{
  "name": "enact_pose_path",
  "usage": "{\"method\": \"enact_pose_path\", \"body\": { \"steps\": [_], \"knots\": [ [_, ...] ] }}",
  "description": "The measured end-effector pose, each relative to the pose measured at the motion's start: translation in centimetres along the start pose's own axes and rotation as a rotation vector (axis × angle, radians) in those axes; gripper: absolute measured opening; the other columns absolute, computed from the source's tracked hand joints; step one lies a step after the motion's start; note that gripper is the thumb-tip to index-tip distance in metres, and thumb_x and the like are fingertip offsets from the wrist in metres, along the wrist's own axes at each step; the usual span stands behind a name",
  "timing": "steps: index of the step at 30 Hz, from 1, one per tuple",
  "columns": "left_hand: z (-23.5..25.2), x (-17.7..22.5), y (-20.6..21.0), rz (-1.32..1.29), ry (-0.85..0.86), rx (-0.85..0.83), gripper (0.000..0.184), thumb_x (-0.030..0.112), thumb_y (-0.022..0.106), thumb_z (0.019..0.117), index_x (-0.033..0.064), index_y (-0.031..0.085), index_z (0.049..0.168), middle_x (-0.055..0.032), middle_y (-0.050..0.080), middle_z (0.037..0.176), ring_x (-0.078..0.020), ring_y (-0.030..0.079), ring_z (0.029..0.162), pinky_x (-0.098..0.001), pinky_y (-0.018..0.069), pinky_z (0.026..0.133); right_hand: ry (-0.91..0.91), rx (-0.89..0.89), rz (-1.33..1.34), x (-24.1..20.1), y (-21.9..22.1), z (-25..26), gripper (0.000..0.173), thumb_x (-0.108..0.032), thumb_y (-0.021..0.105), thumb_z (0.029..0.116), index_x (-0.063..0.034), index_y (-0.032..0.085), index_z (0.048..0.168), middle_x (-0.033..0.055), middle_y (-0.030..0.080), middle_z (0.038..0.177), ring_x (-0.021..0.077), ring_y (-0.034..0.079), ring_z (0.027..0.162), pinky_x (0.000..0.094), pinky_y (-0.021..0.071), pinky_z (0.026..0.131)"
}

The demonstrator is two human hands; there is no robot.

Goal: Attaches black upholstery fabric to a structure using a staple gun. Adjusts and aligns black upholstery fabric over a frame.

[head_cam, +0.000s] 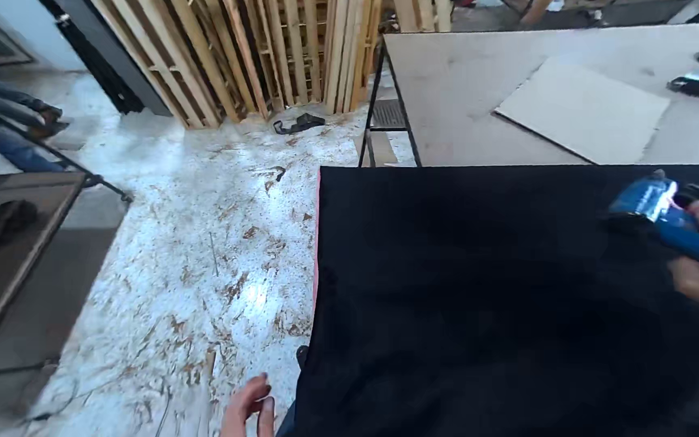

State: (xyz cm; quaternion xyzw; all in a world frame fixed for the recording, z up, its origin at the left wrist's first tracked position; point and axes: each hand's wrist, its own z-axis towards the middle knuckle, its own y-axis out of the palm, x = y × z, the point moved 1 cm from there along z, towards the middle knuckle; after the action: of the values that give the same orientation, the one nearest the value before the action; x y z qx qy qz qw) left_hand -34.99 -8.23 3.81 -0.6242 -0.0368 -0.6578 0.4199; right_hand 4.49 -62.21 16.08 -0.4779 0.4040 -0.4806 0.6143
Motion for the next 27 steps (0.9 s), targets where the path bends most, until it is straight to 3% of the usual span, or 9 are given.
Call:
{"method": "enact_pose_path", "body": {
  "steps": [2,4,6,9,12,14,18,22,27],
  "knots": [
    [-1.0,3.8,0.9,-0.054,-0.299,0.126,0.045,0.013,0.060,0.0945,-0.0144,0.049,0.129,-0.0269,0.062,0.122,-0.0258,0.068,0.104,-0.0410,0.0593,0.086,-0.031,-0.003,-0.060,0.1,3.4,3.6,0.069,-0.013,0.062,0.0932,-0.0097,0.036,0.157,0.0388,0.055,0.123,0.0625,0.056,0.109,0.0780,0.0459,0.084],
    [-0.8,6.8,2.5,-0.098,-0.463,0.086,0.071,0.029,0.072,0.0904,-0.0076,0.042,0.143,-0.0267,0.054,0.141,-0.0332,0.061,0.122,-0.0521,0.0549,0.094,-0.057,-0.022,-0.083,-3.0,4.3,5.4,0.064,-0.022,0.062,0.0977,-0.0061,0.037,0.154,0.0413,0.056,0.120,0.0655,0.056,0.106,0.0803,0.0447,0.081],
    [-0.3,7.6,4.3,-0.004,-0.530,-0.026,0.086,0.039,0.080,0.0832,-0.0002,0.040,0.149,-0.0229,0.053,0.145,-0.0344,0.062,0.122,-0.0550,0.0548,0.094,-0.047,-0.087,-0.060,-7.2,3.5,5.4,0.062,-0.033,0.058,0.1027,-0.0037,0.038,0.153,0.0433,0.056,0.120,0.0666,0.056,0.107,0.0811,0.0445,0.079],
    [-0.1,7.4,5.9,0.352,-0.460,-0.195,0.071,0.054,0.073,0.0879,0.0023,0.058,0.135,-0.0188,0.070,0.114,-0.0326,0.071,0.099,-0.0542,0.0586,0.081,-0.076,-0.116,-0.044,-9.3,4.2,4.5,0.063,-0.043,0.049,0.1051,-0.0035,0.040,0.153,0.0420,0.055,0.125,0.0645,0.056,0.112,0.0803,0.0441,0.083],
    [-0.2,6.0,7.0,0.559,-0.236,-0.198,0.044,0.048,0.057,0.1005,0.0072,0.070,0.090,-0.0107,0.066,0.066,-0.0295,0.070,0.063,-0.0497,0.0560,0.055,-0.142,-0.050,-0.059,-12.0,1.6,0.5,0.062,-0.038,0.062,0.1003,0.0033,0.050,0.145,0.0397,0.050,0.135,0.0641,0.049,0.121,0.0814,0.0394,0.088],
    [0.2,6.5,7.1,0.210,-0.245,-0.240,0.038,0.036,0.053,0.1044,0.0064,0.069,0.086,-0.0060,0.065,0.066,-0.0213,0.068,0.061,-0.0418,0.0553,0.055,-0.274,-0.011,0.077,-16.3,-1.6,-5.1,0.053,-0.035,0.061,0.0995,0.0011,0.058,0.138,0.0333,0.055,0.135,0.0563,0.055,0.122,0.0759,0.0452,0.092],
    [0.6,9.1,7.2,-1.150,-0.435,-0.366,0.034,0.022,0.040,0.1114,-0.0019,0.063,0.107,-0.0112,0.074,0.094,-0.0155,0.073,0.079,-0.0323,0.0636,0.068,-0.467,-0.216,0.664,-29.9,-2.3,-15.8,0.044,-0.046,0.049,0.1040,-0.0158,0.071,0.129,0.0048,0.070,0.127,0.0178,0.066,0.119,0.0427,0.0550,0.102],
    [-0.3,6.3,6.6,-1.119,-0.379,-0.343,0.034,0.022,0.041,0.1110,-0.0014,0.065,0.103,-0.0092,0.074,0.088,-0.0130,0.071,0.072,-0.0288,0.0615,0.063,-0.394,-0.336,0.486,-38.9,-0.9,-16.2,0.058,-0.067,0.052,0.0948,-0.0144,0.075,0.103,0.0034,0.073,0.089,0.0211,0.072,0.081,0.0500,0.0571,0.069],
    [-1.9,3.0,6.7,-0.906,-0.307,-0.289,0.034,0.022,0.046,0.1097,-0.0021,0.066,0.096,-0.0106,0.070,0.078,-0.0177,0.068,0.062,-0.0334,0.0604,0.057,-0.414,-0.726,0.093,-45.1,1.3,-14.0,0.081,-0.079,0.047,0.0866,-0.0028,0.072,0.097,0.0192,0.072,0.097,0.0377,0.070,0.100,0.0634,0.0519,0.081]
  ]
}}
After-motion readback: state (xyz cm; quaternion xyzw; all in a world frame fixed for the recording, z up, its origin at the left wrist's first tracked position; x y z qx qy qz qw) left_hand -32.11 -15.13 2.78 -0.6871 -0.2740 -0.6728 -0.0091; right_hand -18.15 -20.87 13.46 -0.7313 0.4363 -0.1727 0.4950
